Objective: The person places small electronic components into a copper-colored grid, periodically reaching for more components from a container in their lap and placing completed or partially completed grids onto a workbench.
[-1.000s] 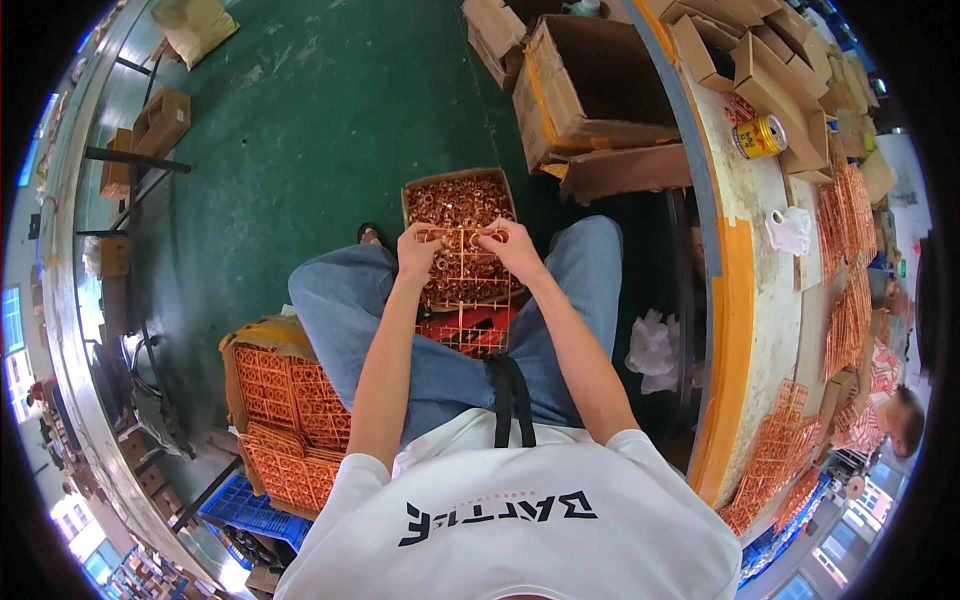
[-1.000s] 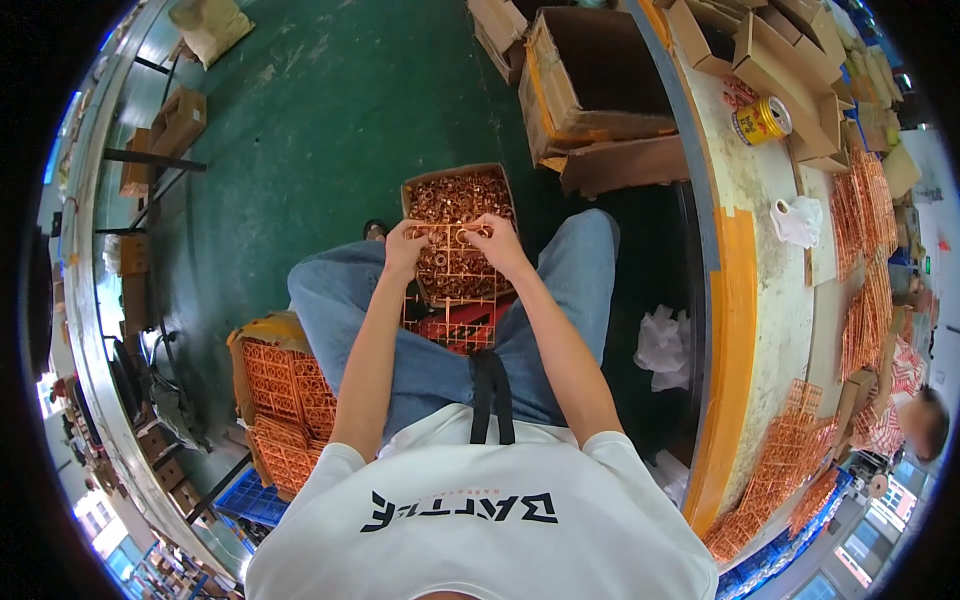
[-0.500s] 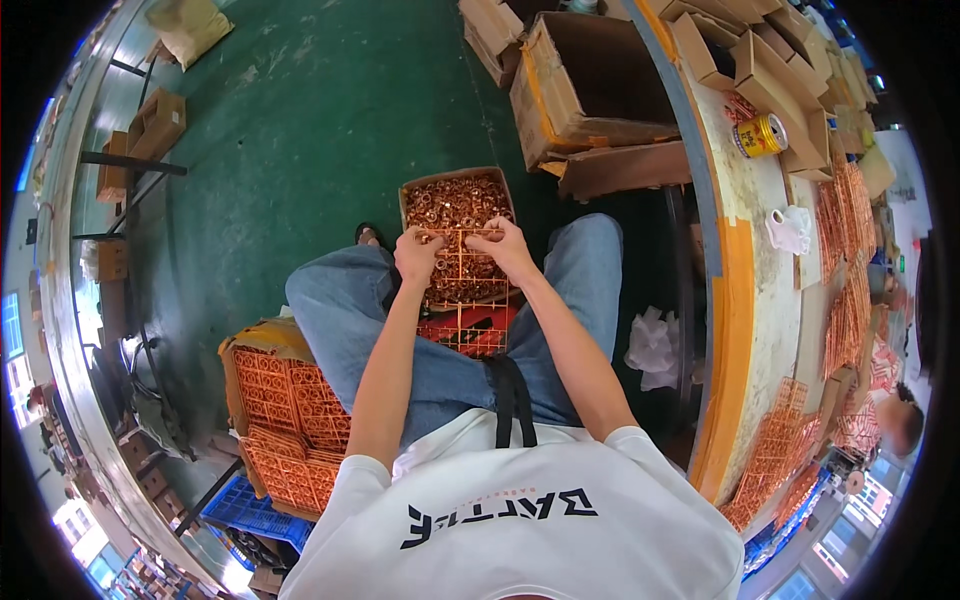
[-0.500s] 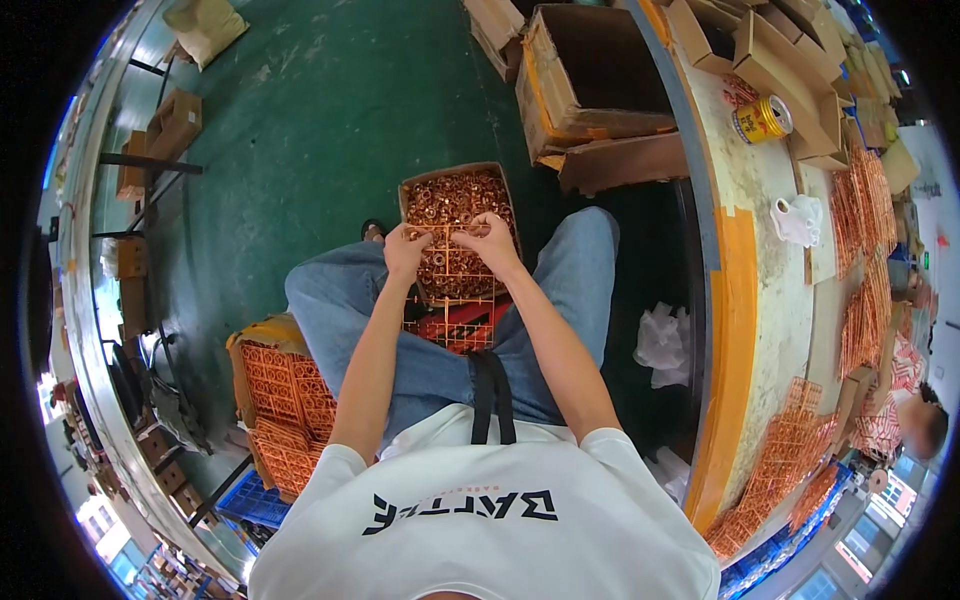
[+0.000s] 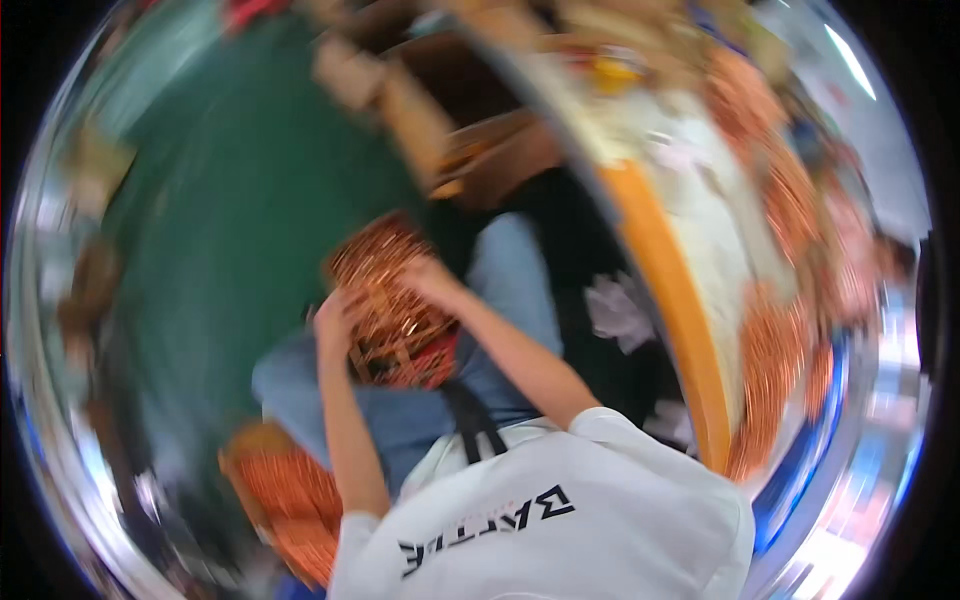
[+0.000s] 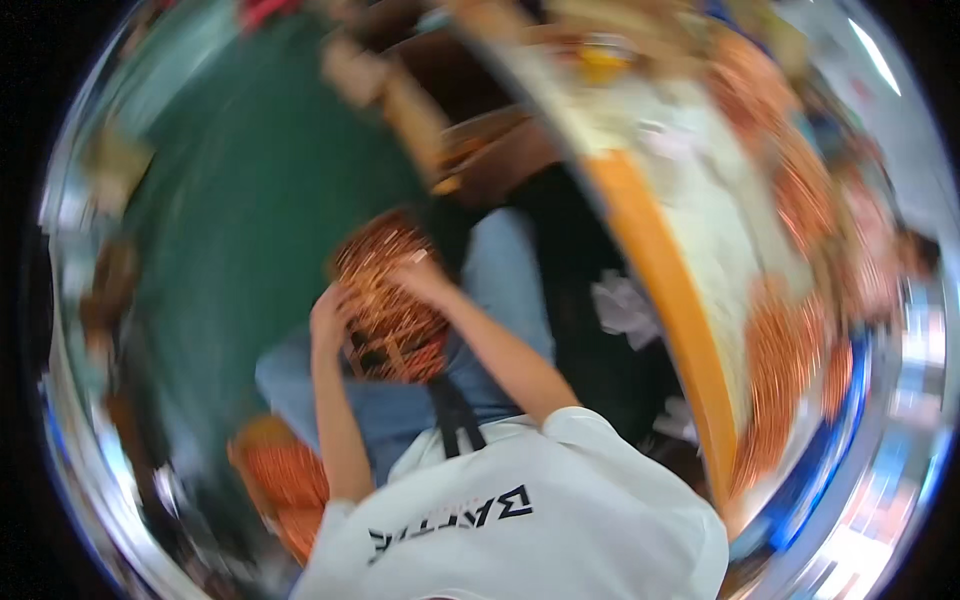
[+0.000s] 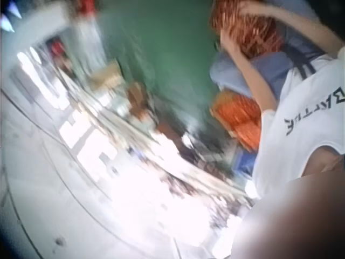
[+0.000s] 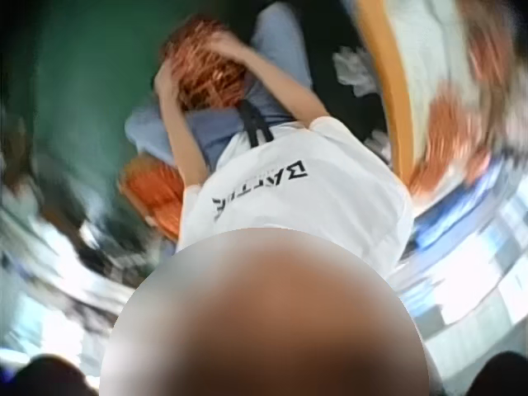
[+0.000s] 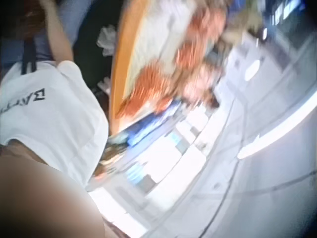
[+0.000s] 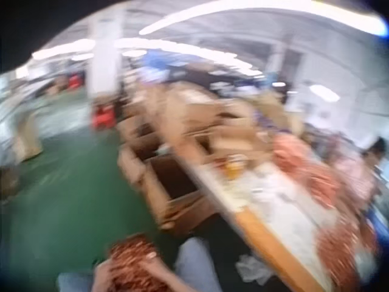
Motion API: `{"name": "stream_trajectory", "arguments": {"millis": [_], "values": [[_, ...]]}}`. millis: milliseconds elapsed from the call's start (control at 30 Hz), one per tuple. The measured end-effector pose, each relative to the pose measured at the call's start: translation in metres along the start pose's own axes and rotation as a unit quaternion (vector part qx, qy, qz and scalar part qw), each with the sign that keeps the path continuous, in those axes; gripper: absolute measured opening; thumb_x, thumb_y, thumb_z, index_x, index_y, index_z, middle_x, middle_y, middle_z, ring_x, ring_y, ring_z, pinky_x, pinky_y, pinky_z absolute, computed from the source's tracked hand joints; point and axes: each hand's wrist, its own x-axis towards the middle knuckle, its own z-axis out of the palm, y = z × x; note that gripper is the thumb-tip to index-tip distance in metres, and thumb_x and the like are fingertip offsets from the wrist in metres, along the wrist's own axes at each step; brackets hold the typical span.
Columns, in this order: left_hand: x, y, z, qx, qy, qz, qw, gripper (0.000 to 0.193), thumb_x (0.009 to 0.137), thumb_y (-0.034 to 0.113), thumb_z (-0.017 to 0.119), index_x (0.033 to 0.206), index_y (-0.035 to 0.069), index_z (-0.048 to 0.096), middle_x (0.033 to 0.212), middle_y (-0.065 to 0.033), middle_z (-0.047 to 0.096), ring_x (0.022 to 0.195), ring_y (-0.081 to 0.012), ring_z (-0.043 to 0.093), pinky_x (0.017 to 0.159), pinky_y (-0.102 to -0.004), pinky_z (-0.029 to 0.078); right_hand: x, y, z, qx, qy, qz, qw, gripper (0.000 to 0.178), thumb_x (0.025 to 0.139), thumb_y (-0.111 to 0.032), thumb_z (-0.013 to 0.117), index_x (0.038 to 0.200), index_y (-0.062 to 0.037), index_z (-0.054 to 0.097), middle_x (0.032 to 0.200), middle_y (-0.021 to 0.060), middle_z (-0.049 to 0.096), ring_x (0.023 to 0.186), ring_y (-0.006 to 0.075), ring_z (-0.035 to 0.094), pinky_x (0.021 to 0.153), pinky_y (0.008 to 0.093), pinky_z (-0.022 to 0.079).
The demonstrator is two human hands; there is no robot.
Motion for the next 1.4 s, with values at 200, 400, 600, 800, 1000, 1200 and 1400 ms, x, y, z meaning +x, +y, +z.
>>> {"name": "stream_trajectory", "arguments": {"millis": [200, 400, 600, 800, 1000, 1200, 1400], "values": [[-0.009, 0.071, 0.01, 0.05, 0.05, 0.07, 0.995, 0.041, 0.095, 0.03, 0.041, 0.116, -0.004, 0.049, 0.116, -0.0182, 0.056, 0.104, -0.0255, 0.057, 0.083, -0.0306, 0.05, -0.112, -0.06, -0.013, 0.251, -0.038, -0.005, 0.967, 0.032, 0.093, -0.033, 0.047, 0.098, -0.0025, 0.055, 0.098, 0.0047, 0.058, 0.094, 0.0098, 0.052, 0.078, 0.0284, 0.045], [-0.08, 0.143, 0.259, 0.017, -0.218, 0.148, 0.965, 0.049, 0.093, 0.036, 0.042, 0.129, 0.002, 0.035, 0.13, -0.0179, 0.044, 0.114, -0.0302, 0.05, 0.09, -0.0403, 0.046, -0.274, -0.167, -0.18, 0.167, 0.385, -0.005, 0.907, 0.033, 0.09, -0.025, 0.045, 0.074, -0.001, 0.061, 0.073, 0.0081, 0.06, 0.063, 0.0154, 0.059, 0.058, 0.0281, 0.047], [-0.107, 0.086, 0.315, 0.161, -0.33, 0.097, 0.925, 0.03, 0.091, 0.024, 0.05, 0.111, 0.001, 0.05, 0.113, -0.0109, 0.053, 0.094, -0.0205, 0.057, 0.077, -0.0317, 0.05, -0.368, -0.137, -0.488, -0.071, 0.703, 0.008, 0.708, 0.03, 0.089, -0.019, 0.044, 0.083, 0.0048, 0.06, 0.062, 0.0139, 0.06, 0.053, 0.0193, 0.061, 0.048, 0.0306, 0.045], [-0.098, -0.005, 0.261, 0.271, -0.284, -0.003, 0.92, 0.012, 0.088, 0.006, 0.05, 0.097, 0.0, 0.056, 0.094, -0.0088, 0.06, 0.08, -0.0154, 0.059, 0.067, -0.026, 0.05, -0.349, -0.101, -0.665, -0.343, 0.625, 0.168, 0.681, 0.044, 0.083, -0.034, 0.051, 0.089, 0.0093, 0.057, 0.078, 0.0213, 0.063, 0.068, 0.027, 0.063, 0.067, 0.0386, 0.05], [-0.105, 0.005, 0.288, 0.275, -0.248, 0.029, 0.928, 0.008, 0.089, 0.006, 0.048, 0.09, 0.001, 0.055, 0.084, -0.0064, 0.058, 0.076, -0.0127, 0.056, 0.063, -0.0236, 0.046, -0.496, -0.035, -0.56, -0.465, 0.433, 0.253, 0.729, 0.059, 0.077, -0.043, 0.06, 0.116, -0.0005, 0.053, 0.116, 0.0235, 0.053, 0.111, 0.0349, 0.048, 0.089, 0.0456, 0.041], [-0.15, 0.008, 0.378, 0.24, -0.401, 0.124, 0.875, 0.009, 0.088, 0.002, 0.048, 0.087, -0.001, 0.056, 0.081, -0.0057, 0.058, 0.072, -0.0116, 0.057, 0.064, -0.023, 0.046, -0.496, -0.02, -0.513, -0.386, 0.345, 0.458, 0.723, 0.063, 0.074, -0.046, 0.064, 0.117, -0.002, 0.051, 0.126, 0.0213, 0.045, 0.116, 0.039, 0.039, 0.091, 0.0494, 0.036], [-0.199, -0.017, 0.42, 0.163, -0.484, 0.113, 0.853, 0.008, 0.089, 0.003, 0.05, 0.092, -0.001, 0.056, 0.085, -0.0056, 0.057, 0.076, -0.0105, 0.058, 0.064, -0.021, 0.047, -0.516, -0.076, -0.511, -0.197, 0.462, 0.277, 0.819, 0.037, 0.075, -0.035, 0.068, 0.086, -0.0019, 0.056, 0.084, 0.0097, 0.06, 0.076, 0.0193, 0.059, 0.063, 0.0335, 0.048]]}}
